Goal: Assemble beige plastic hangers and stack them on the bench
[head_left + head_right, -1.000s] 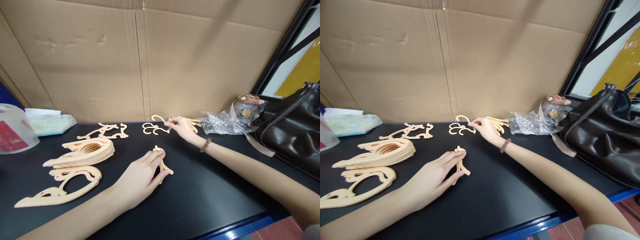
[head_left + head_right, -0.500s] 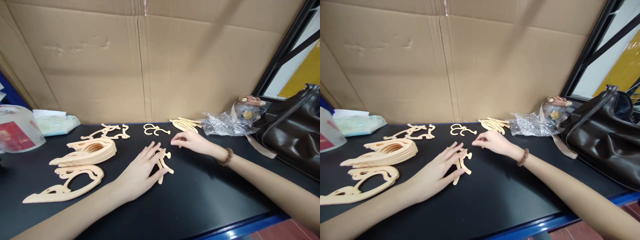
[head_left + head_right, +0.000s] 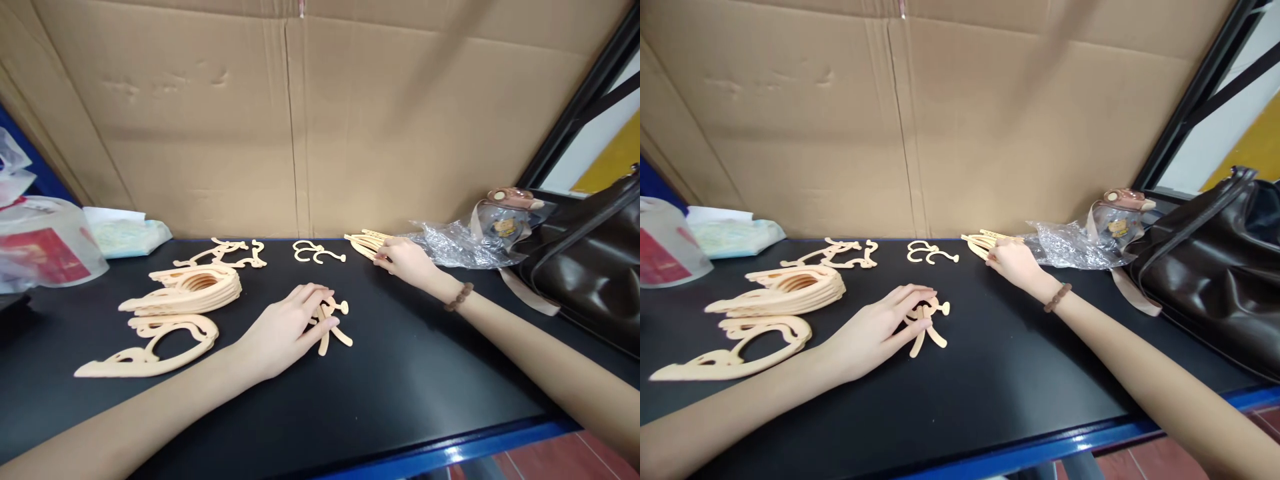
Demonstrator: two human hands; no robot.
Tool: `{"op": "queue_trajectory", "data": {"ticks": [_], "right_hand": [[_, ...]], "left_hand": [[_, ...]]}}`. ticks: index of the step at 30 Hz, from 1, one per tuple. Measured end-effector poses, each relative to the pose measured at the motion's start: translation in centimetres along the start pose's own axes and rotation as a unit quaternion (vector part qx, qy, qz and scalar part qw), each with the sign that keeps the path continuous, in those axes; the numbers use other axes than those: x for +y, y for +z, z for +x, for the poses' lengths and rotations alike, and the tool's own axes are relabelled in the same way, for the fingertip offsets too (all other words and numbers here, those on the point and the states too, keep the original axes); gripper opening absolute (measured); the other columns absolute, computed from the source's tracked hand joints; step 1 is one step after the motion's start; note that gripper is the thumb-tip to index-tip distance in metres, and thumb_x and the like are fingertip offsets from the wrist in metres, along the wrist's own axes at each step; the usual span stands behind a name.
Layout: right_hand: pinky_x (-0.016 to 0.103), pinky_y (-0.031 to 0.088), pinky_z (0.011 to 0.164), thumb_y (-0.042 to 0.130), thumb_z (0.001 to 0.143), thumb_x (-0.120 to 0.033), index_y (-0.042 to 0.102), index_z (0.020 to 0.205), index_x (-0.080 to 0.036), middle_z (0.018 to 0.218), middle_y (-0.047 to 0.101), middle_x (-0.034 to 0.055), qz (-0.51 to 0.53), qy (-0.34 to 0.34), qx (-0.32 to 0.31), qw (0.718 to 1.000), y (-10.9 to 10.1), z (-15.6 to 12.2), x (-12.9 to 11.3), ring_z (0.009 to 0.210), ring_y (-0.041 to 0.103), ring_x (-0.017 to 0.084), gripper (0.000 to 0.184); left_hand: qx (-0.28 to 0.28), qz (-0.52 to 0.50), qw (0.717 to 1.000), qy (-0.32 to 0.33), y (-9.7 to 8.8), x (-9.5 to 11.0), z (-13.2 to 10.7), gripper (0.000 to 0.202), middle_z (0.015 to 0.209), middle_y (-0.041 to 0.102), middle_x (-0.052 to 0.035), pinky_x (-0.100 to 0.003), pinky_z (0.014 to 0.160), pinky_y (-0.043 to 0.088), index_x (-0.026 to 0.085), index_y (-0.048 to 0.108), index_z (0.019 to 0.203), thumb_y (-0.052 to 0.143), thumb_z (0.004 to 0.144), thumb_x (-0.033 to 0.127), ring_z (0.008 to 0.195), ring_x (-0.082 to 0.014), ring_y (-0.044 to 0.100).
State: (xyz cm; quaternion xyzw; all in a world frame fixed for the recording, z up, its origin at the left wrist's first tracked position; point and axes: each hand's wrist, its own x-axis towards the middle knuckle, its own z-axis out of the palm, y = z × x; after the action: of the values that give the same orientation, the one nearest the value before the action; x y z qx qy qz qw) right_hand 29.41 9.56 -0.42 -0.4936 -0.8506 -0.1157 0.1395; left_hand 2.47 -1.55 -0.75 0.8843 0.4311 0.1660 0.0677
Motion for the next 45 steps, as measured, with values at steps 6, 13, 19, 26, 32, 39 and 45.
{"op": "queue_trajectory", "data": {"ticks": [6,13,19,26,32,39,45], "right_hand": [[0.027,0.041,0.063,0.060,0.086,-0.026,0.069,0.072,-0.020,0.075,0.067,0.0007,0.100,-0.006,-0.027,0.995,-0.7,-0.1,-0.1,0.068,0.060,0.017,0.018],[0.026,0.043,0.062,0.057,0.083,-0.018,0.065,0.074,-0.018,0.069,0.067,-0.0002,0.147,-0.002,-0.044,0.988,-0.7,0.0,0.0,0.062,0.061,0.015,0.012],[0.028,0.046,0.069,0.053,0.089,-0.032,0.067,0.085,-0.019,0.084,0.070,0.0025,0.212,0.018,0.012,0.977,-0.1,0.2,0.4,0.075,0.063,0.018,0.020],[0.035,0.046,0.083,0.047,0.093,-0.040,0.067,0.100,-0.020,0.106,0.068,0.0071,0.205,0.003,-0.007,0.979,1.8,0.6,1.1,0.096,0.062,0.023,0.029],[0.036,0.046,0.082,0.049,0.091,-0.048,0.064,0.104,-0.020,0.107,0.067,0.0074,0.211,0.011,-0.014,0.977,1.8,0.5,0.5,0.095,0.062,0.024,0.035],[0.026,0.042,0.054,0.054,0.085,-0.030,0.063,0.099,-0.018,0.086,0.067,0.0024,0.229,0.038,-0.105,0.967,0.1,0.1,-0.1,0.051,0.056,0.012,0.020],[0.023,0.041,0.053,0.062,0.065,-0.011,0.062,0.095,-0.017,0.074,0.065,0.0006,0.225,0.019,-0.235,0.945,-2.5,-0.7,0.5,0.064,0.059,0.016,0.031]], "left_hand": [[0.001,-0.018,1.000,-0.012,0.0,-0.1,-0.1,0.035,0.129,0.052,-0.0055,-0.034,0.091,0.049,0.023,0.049,0.124,0.034,0.097,0.041,0.116,-0.0185,0.052],[0.012,-0.035,0.999,-0.010,0.3,-0.3,0.0,0.036,0.132,0.050,-0.0064,-0.037,0.103,0.041,0.021,0.049,0.124,0.034,0.097,0.041,0.124,-0.0184,0.044],[0.017,-0.051,0.998,-0.016,0.4,-0.2,-0.1,0.036,0.132,0.049,-0.0054,-0.037,0.104,0.040,0.022,0.050,0.123,0.033,0.098,0.041,0.124,-0.0180,0.044],[0.016,-0.061,0.998,-0.005,0.7,-0.5,0.0,0.036,0.132,0.049,-0.0055,-0.039,0.105,0.038,0.023,0.051,0.121,0.033,0.098,0.043,0.125,-0.0201,0.043],[0.012,-0.069,0.997,-0.013,0.8,-0.7,0.0,0.036,0.132,0.049,-0.0050,-0.040,0.106,0.038,0.024,0.050,0.122,0.033,0.097,0.043,0.125,-0.0204,0.043],[0.018,-0.065,0.997,-0.024,0.8,-0.6,0.0,0.037,0.134,0.047,-0.0057,-0.041,0.107,0.037,0.023,0.049,0.124,0.032,0.097,0.044,0.127,-0.0205,0.040],[0.031,-0.057,0.998,-0.027,1.0,-0.8,0.0,0.040,0.135,0.048,-0.0072,-0.041,0.108,0.037,0.021,0.050,0.125,0.031,0.098,0.043,0.129,-0.0212,0.039]]}}
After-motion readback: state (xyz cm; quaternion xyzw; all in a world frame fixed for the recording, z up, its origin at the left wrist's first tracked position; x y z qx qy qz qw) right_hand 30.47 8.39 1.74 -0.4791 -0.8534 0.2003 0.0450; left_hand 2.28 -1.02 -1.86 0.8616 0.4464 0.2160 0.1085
